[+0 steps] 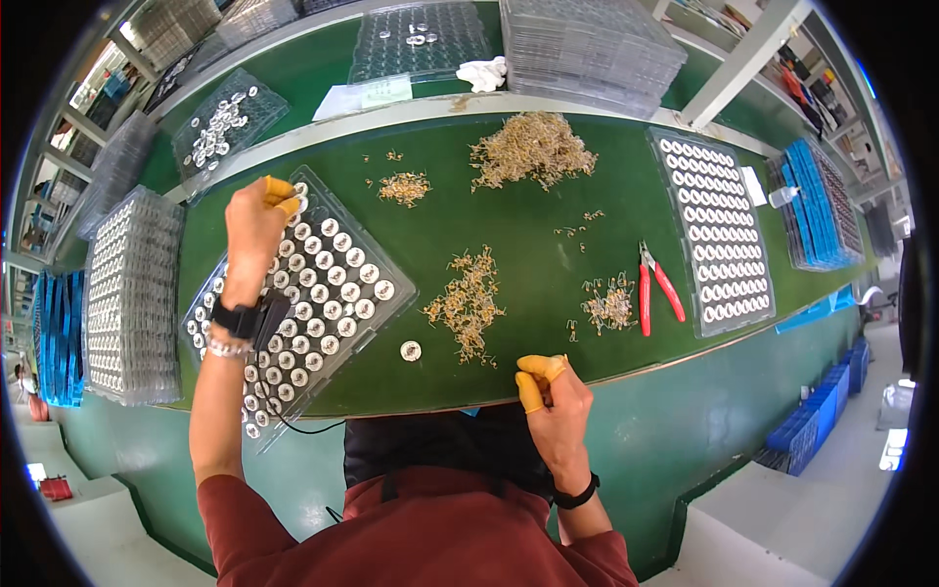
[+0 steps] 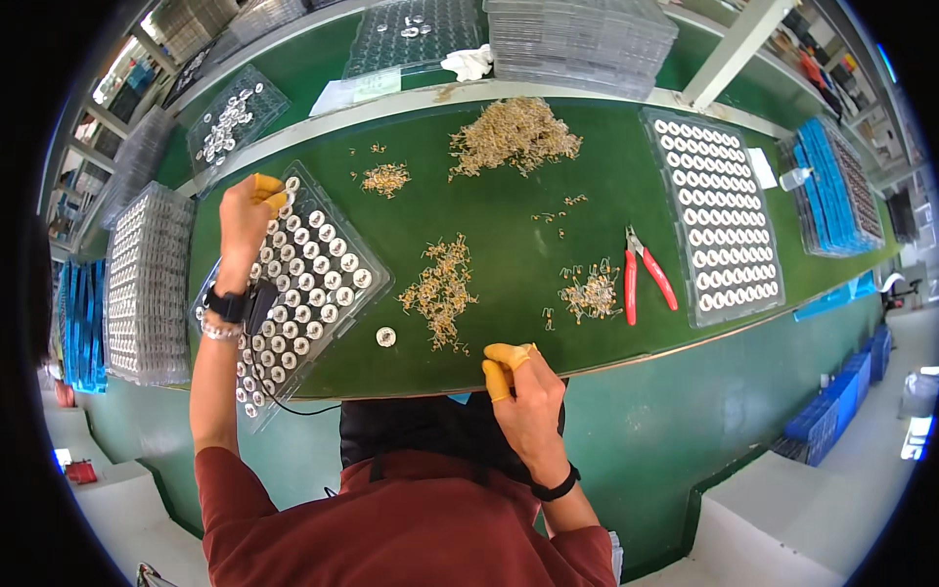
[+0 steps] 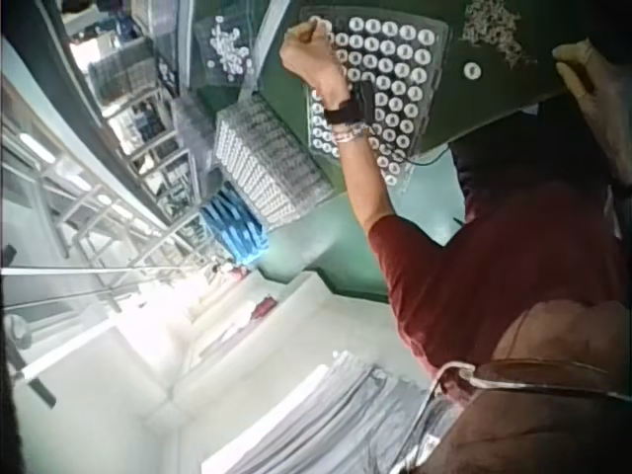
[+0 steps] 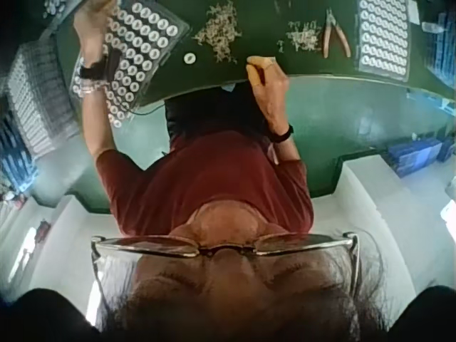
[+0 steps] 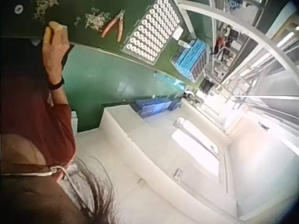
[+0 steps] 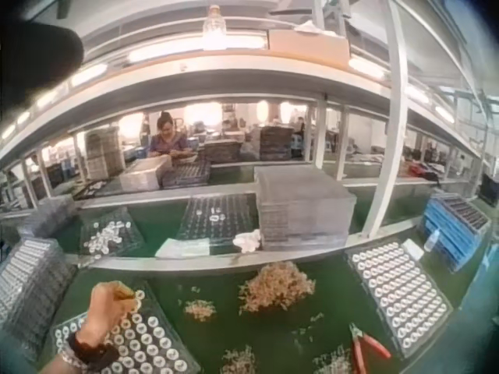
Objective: Assembling small electronic components by inserting small pins into housings on a tray.
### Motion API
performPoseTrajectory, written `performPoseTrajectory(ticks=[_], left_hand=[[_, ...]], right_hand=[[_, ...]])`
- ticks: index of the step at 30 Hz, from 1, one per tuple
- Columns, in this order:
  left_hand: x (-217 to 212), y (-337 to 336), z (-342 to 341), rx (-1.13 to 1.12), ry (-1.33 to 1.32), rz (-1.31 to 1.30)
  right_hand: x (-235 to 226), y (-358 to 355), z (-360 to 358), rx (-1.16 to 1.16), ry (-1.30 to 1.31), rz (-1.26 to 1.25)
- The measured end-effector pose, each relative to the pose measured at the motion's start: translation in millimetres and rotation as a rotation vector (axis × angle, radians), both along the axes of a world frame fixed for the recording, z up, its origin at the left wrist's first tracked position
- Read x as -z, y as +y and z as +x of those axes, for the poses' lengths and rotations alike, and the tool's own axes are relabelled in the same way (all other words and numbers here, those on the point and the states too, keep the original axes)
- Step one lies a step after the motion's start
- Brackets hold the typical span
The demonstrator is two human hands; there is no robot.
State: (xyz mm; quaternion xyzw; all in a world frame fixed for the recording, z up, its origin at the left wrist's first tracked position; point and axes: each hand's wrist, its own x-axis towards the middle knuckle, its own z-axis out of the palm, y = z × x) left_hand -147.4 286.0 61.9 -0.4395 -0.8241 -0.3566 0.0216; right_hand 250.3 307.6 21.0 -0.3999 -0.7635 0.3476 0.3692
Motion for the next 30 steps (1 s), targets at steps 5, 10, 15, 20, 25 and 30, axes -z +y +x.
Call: performPoseTrajectory(ticks=[5, 10, 15, 20, 25, 30], left_hand=[[-30.6, -38.7, 66.3, 0.128, -0.523, 0.076], [-24.2, -82.3, 146.4, 0.266, -0.889, 0.091], [10.5, -100.5, 197.0, 0.335, -1.169, 0.109], [24.6, -97.0, 220.2, 0.303, -1.27, 0.074], [32.2, -98.3, 230.0, 0.334, -1.352, 0.095], [33.0, -98.7, 233.5, 0.33, -1.382, 0.119]], right_hand=[[4.1, 0.6, -7.4, -0.084, -0.195, 0.244], [7.4, 3.8, -7.5, -0.117, -0.359, 0.298], [-2.4, 23.3, 1.5, -0.157, -0.446, 0.399], [6.8, 22.0, 6.0, -0.022, -0.242, 0.304], [5.7, 14.2, -3.5, 0.04, -0.287, 0.297], [1.5, 11.7, -19.6, 0.087, -0.45, 0.255]])
